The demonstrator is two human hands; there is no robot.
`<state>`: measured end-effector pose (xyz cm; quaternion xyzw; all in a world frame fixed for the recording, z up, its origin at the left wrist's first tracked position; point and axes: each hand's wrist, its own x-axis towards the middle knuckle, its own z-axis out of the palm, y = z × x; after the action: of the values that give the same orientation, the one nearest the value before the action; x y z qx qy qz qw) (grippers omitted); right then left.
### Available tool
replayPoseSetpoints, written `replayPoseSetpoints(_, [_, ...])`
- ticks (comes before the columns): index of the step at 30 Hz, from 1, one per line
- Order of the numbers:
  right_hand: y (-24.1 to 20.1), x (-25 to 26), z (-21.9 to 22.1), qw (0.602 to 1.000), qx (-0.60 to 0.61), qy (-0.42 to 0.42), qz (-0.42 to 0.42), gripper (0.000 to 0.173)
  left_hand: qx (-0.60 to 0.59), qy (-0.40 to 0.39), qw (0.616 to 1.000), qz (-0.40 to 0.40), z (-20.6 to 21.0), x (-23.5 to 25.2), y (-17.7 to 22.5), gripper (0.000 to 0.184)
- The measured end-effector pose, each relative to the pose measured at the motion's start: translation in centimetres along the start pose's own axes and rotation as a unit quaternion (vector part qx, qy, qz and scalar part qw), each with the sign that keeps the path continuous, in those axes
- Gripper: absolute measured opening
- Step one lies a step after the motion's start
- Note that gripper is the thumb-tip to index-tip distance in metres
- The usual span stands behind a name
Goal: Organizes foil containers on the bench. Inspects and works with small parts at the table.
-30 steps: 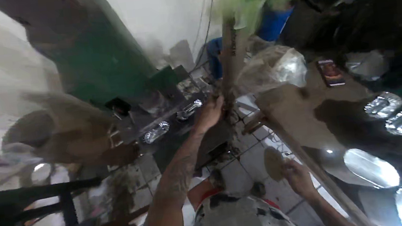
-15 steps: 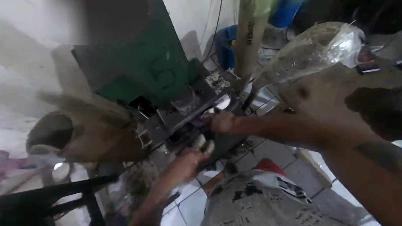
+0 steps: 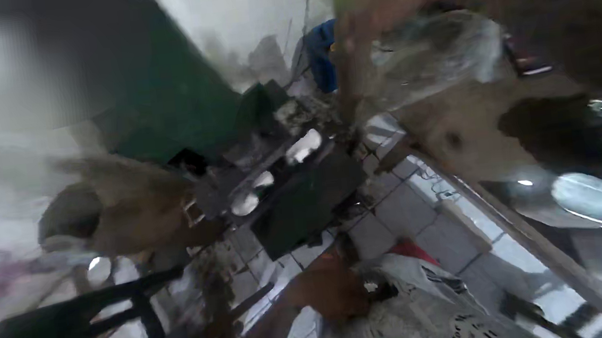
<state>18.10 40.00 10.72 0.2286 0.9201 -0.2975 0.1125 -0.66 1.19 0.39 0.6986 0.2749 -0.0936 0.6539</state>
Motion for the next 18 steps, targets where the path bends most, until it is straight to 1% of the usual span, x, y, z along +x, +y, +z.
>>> replayPoseSetpoints(1, [0.9,-2.5,-0.6,0.998,0.044,0.036,0.032,0.050,-0.064,-0.041,0.997,0.017,-0.1,2.1,-0.9,0.021])
replayPoseSetpoints(2, [0.5,-5.3,1.0,0.992,0.061,0.093,0.061,0.045,-0.125,-0.062,0.990,0.015,0.6,4.4,-1.7,0.017])
replayPoseSetpoints(3, [-0.9,-8.6,3.1,0.985,0.071,0.123,0.095,0.048,-0.165,-0.055,0.985,-0.004,1.6,6.7,-2.0,0.014])
replayPoseSetpoints(4, [-2.2,-11.8,5.6,0.979,0.084,0.148,0.110,0.052,-0.171,-0.035,0.984,-0.023,2.2,8.7,-1.7,0.016])
replayPoseSetpoints(5, [-3.4,-15.6,8.5,0.974,0.108,0.164,0.111,0.055,-0.156,-0.013,0.987,-0.025,2.3,10.2,-1.1,0.022])
replayPoseSetpoints(7, [-4.4,-23.3,17.4,0.968,0.165,0.149,0.119,0.057,-0.121,0.039,0.991,0.031,1.9,12.9,1.3,0.030])
replayPoseSetpoints(8, [-4.6,-26.9,22.3,0.959,0.208,0.110,0.158,0.066,-0.110,0.063,0.992,0.024,0.6,14.2,2.8,0.035])
replayPoseSetpoints(10, [-3.9,-32.3,32.8,0.927,0.269,0.070,0.252,0.086,-0.046,0.108,0.992,-0.040,-2.9,18.4,5.7,0.050])
replayPoseSetpoints(11, [-3.3,-34.1,38.2,0.906,0.280,0.059,0.312,0.090,0.002,0.115,0.991,-0.074,-4.8,21.4,7.0,0.056])
replayPoseSetpoints(12, [-2.7,-35.3,43.7,0.878,0.287,0.072,0.375,0.091,0.053,0.113,0.987,-0.099,-6.5,24.8,8.3,0.059])
replayPoseSetpoints(13, [-2.0,-36.1,49.5,0.846,0.291,0.105,0.433,0.090,0.104,0.112,0.982,-0.109,-7.8,28.4,9.4,0.058])
replayPoseSetpoints(14, [-1.3,-36.5,55.3,0.817,0.284,0.132,0.485,0.093,0.141,0.109,0.978,-0.111,-9.0,32.1,9.8,0.058])
replayPoseSetpoints(15, [-1.1,-36.7,59.3,0.788,0.283,0.145,0.527,0.095,0.176,0.107,0.972,-0.113,-10.1,35.8,10.0,0.058])
replayPoseSetpoints(16, [-1.1,-36.9,61.2,0.763,0.287,0.147,0.560,0.095,0.212,0.107,0.965,-0.112,-11.0,39.2,10.2,0.058])
replayPoseSetpoints(17, [-1.1,-37.0,61.2,0.750,0.288,0.153,0.575,0.095,0.245,0.118,0.957,-0.100,-11.8,42.2,10.0,0.056])
replayPoseSetpoints(18, [-0.9,-36.9,60.4,0.746,0.297,0.158,0.576,0.096,0.274,0.130,0.950,-0.080,-12.9,44.8,9.6,0.053])
